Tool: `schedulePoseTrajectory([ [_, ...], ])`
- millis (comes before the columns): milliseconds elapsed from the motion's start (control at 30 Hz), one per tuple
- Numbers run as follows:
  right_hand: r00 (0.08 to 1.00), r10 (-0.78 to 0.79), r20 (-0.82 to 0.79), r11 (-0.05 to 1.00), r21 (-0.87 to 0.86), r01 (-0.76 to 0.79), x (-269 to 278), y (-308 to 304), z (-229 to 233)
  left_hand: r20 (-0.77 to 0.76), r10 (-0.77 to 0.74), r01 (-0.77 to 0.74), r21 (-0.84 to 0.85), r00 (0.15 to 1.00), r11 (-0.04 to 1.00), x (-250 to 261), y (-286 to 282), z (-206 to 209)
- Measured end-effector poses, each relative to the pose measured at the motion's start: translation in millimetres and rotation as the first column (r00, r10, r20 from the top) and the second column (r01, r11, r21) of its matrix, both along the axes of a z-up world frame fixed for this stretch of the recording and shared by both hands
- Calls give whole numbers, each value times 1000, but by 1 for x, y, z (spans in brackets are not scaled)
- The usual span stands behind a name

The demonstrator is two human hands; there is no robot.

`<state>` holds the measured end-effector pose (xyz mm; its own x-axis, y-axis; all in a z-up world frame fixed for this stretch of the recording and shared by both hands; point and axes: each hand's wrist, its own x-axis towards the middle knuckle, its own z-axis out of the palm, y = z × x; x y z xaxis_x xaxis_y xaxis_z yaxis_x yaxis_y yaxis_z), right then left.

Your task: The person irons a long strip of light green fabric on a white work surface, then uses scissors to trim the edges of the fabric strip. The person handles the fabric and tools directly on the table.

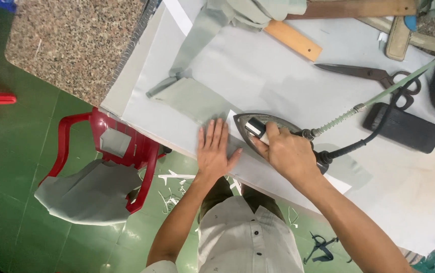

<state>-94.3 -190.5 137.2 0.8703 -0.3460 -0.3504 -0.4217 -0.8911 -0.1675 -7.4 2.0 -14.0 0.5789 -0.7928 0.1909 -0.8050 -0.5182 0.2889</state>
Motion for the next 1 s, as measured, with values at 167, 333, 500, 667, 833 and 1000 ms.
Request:
schedulePoseTrajectory([
  [167,930,-11,366,998,-49,31,-18,0,-8,44,-21,23,-32,999,999,-3,-3,4],
  [333,586,-194,786,941,-19,337,-133,-50,-81,155,-54,66,-72,986,995,-8,-9,6],
  [500,623,-215,752,738,-293,608,-190,-127,-97,206,-44,67,-111,978,992,-13,-9,1],
  [667,813,-294,502,737,-424,527,-230,-115,-124,212,-31,55,-107,977,993,-16,-14,-1],
  [833,779,-324,537,662,-460,592,-289,-72,-129,229,-42,64,-88,972,994,-18,-5,0],
  [1000,525,-750,402,463,-248,851,-312,-63,-118,210,-39,54,-68,977,996,-17,-4,0],
])
